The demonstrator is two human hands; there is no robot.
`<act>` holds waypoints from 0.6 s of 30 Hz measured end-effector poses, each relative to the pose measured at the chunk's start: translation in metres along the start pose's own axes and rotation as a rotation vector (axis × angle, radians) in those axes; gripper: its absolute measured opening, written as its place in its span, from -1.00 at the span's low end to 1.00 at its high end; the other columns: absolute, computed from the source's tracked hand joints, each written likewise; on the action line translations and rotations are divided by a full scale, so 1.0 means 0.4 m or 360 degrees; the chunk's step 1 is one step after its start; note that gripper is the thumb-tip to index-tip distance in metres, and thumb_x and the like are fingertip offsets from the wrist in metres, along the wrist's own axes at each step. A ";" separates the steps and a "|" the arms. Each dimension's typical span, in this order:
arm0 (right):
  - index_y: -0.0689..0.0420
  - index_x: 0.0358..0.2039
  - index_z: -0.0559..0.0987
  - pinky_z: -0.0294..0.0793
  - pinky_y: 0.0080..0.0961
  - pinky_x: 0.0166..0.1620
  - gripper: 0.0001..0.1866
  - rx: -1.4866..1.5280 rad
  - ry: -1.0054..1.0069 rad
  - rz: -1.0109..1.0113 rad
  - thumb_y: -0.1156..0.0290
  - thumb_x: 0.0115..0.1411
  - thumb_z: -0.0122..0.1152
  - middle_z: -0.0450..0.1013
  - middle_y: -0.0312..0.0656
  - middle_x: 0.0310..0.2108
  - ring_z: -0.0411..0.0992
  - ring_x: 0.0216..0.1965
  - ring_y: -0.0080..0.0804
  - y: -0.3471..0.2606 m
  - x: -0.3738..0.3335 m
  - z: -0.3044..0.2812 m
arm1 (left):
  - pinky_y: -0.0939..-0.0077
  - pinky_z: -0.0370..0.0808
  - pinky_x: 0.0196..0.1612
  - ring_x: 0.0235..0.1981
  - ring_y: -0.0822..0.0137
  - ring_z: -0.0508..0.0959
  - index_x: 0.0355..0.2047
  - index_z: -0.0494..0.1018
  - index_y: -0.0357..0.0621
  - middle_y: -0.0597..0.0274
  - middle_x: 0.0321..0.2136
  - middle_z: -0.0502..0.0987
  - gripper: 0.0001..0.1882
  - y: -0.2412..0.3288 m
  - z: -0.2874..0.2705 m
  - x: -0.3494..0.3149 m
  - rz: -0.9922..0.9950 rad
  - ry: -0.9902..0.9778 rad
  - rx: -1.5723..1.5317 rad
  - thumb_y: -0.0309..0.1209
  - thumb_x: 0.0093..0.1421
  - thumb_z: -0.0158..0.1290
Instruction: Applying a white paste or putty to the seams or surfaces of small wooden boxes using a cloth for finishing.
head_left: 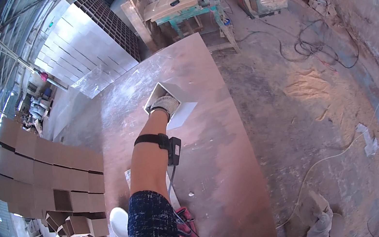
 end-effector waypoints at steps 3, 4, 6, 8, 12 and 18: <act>0.30 0.09 0.42 0.47 -0.30 0.05 -0.41 -0.0038 0.0105 0.0034 0.43 -0.03 0.08 0.46 -0.06 -0.01 0.47 -0.03 -0.21 0.013 0.003 -0.032 | 0.16 0.29 0.24 0.21 0.13 0.37 0.19 0.35 -0.02 0.11 0.16 0.40 -0.44 -0.012 0.081 0.116 -0.0075 0.0057 -0.0124 -0.08 0.25 -0.25; 0.30 0.09 0.42 0.48 -0.30 0.05 -0.41 -0.0040 0.0101 0.0065 0.43 -0.03 0.08 0.46 -0.06 -0.01 0.47 -0.03 -0.21 0.021 0.006 -0.031 | 0.17 0.32 0.21 0.20 0.11 0.39 0.14 0.41 -0.01 0.08 0.14 0.42 -0.48 -0.052 0.115 0.161 -0.0064 -0.0015 -0.0086 -0.12 0.24 -0.20; 0.30 0.09 0.42 0.48 -0.30 0.05 -0.41 -0.0089 0.0201 0.0051 0.43 -0.02 0.08 0.46 -0.06 -0.01 0.47 -0.03 -0.21 0.017 0.010 -0.059 | 0.18 0.34 0.18 0.18 0.12 0.41 0.13 0.42 0.04 0.13 0.15 0.42 -0.50 0.055 0.095 0.166 -0.0020 -0.0186 0.0047 -0.12 0.26 -0.24; 0.30 0.09 0.42 0.48 -0.30 0.05 -0.41 -0.0093 0.0220 0.0068 0.43 -0.02 0.08 0.46 -0.06 -0.01 0.47 -0.03 -0.21 0.020 0.010 -0.063 | 0.20 0.35 0.17 0.19 0.20 0.40 0.16 0.40 0.14 0.30 0.23 0.34 -0.50 0.062 0.088 0.166 -0.0085 -0.0340 0.0254 -0.11 0.30 -0.32; 0.30 0.09 0.42 0.48 -0.30 0.05 -0.42 -0.0114 0.0216 0.0100 0.43 -0.02 0.09 0.46 -0.06 -0.01 0.47 -0.03 -0.21 0.037 0.021 -0.046 | 0.15 0.33 0.19 0.19 0.12 0.40 0.10 0.46 0.01 0.12 0.15 0.43 -0.48 0.028 0.108 0.221 -0.0196 -0.0198 -0.0017 -0.08 0.20 -0.12; 0.30 0.09 0.42 0.48 -0.31 0.05 -0.42 -0.0182 0.0288 0.0116 0.43 -0.01 0.09 0.46 -0.06 -0.01 0.48 -0.03 -0.21 0.052 0.021 -0.034 | 0.15 0.26 0.25 0.26 0.14 0.30 0.16 0.39 0.07 0.14 0.22 0.32 -0.50 -0.003 0.112 0.251 -0.0216 -0.0168 0.0020 -0.11 0.27 -0.22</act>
Point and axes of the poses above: each hand's wrist, its own x-axis towards the middle knuckle, its own z-axis out of the palm, y = z × x, the point moved 2 cm from there along x, towards the middle knuckle
